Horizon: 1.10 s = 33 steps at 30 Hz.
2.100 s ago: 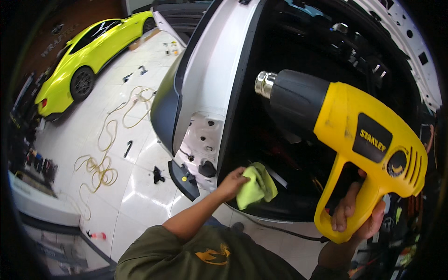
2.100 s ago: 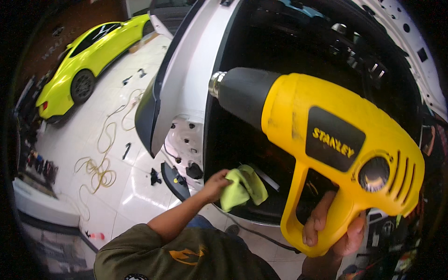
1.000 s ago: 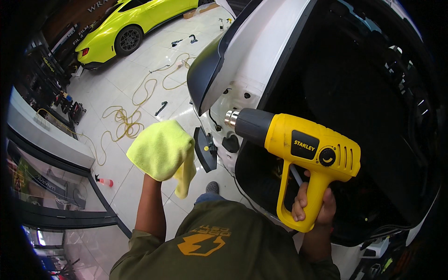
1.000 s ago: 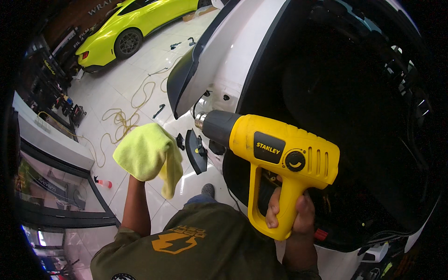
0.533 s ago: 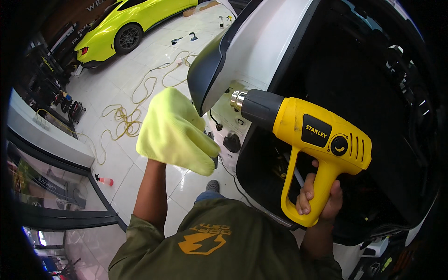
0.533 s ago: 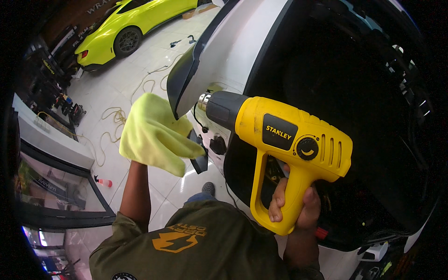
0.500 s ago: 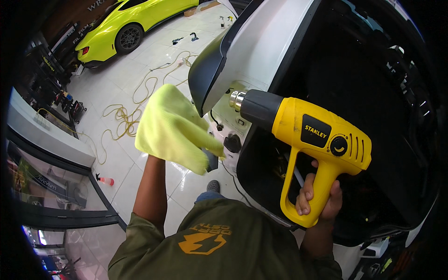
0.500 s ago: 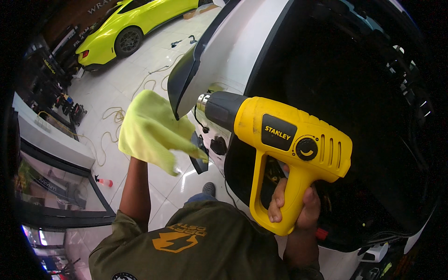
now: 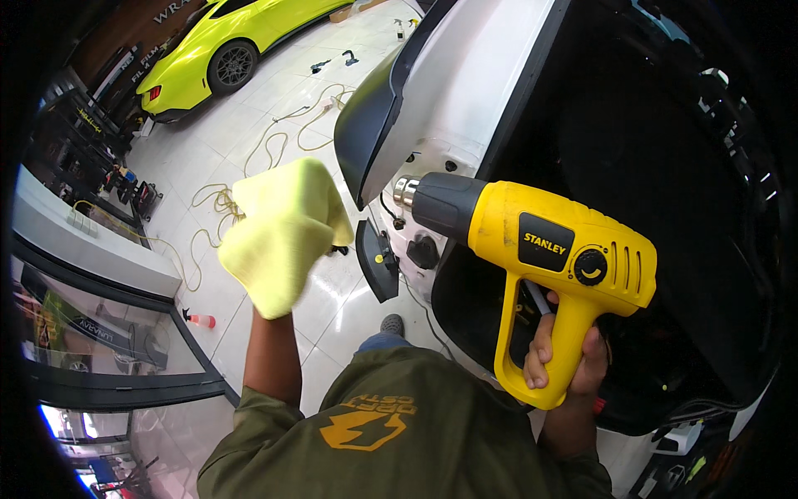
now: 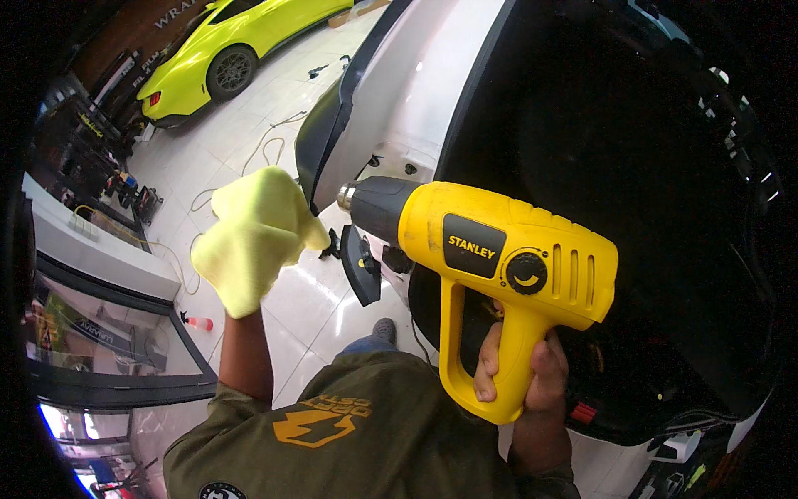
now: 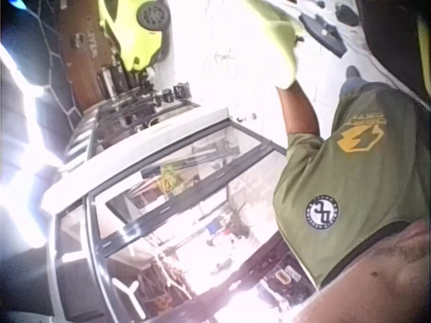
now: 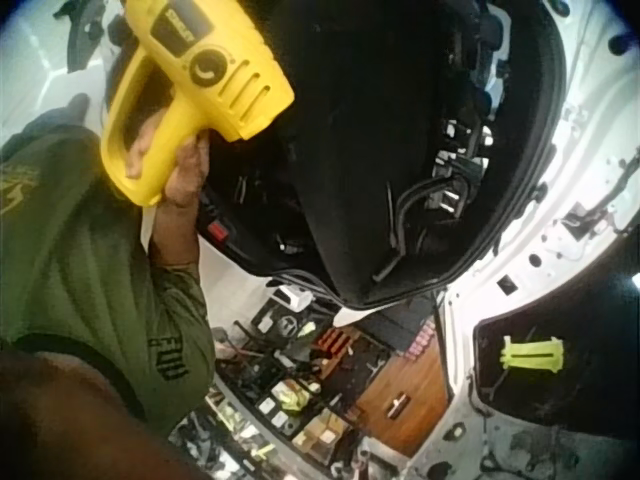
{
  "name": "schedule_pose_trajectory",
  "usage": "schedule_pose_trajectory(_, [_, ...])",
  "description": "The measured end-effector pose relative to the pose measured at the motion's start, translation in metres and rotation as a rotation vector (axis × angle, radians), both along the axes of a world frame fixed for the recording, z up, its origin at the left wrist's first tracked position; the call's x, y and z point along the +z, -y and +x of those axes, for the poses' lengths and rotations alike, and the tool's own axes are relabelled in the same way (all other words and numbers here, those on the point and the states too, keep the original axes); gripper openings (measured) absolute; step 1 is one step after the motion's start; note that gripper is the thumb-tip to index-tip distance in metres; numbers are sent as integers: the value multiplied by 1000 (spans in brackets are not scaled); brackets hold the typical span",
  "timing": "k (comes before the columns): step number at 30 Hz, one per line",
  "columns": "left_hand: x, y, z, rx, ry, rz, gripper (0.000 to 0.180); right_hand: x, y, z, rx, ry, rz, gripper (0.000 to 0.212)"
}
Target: The person uses a yellow heat gun to warm the rear bumper area of a white car while wiping the surface with a yellow microfiber cloth. They then remove a black plastic trim piece from the bumper, heat the exposed area, and wipe it again. The person reattaches the trim piece and continues heating and wiping the bumper and wheel arch area.
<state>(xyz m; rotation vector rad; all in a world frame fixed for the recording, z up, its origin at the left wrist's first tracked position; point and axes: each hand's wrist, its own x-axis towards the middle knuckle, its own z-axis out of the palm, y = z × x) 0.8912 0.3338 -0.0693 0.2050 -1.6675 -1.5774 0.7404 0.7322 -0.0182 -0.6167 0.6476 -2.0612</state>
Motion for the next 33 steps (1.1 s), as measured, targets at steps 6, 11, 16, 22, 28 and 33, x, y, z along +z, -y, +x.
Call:
schedule_pose_trajectory(6, [-19,-20,-36,-138,150,-18,53,7,-4,-2,-98,10,25,69])
schedule_pose_trajectory(11, [-21,-34,-53,79,238,-543,60,7,-8,-7,-138,-67,-17,68])
schedule_pose_trajectory(16, [-32,-14,-49,-111,165,36,49,9,-7,-8,-150,-106,-11,68])
schedule_pose_trajectory(22, [4,-2,-44,-337,57,119,46,18,2,-9,-152,-92,5,67])
schedule_pose_trajectory(28, [50,34,-63,-219,66,-544,42,37,18,-9,-235,-34,56,67])
schedule_pose_trajectory(33, [70,46,-80,-370,99,-453,53,32,26,-21,-170,-27,-29,63])
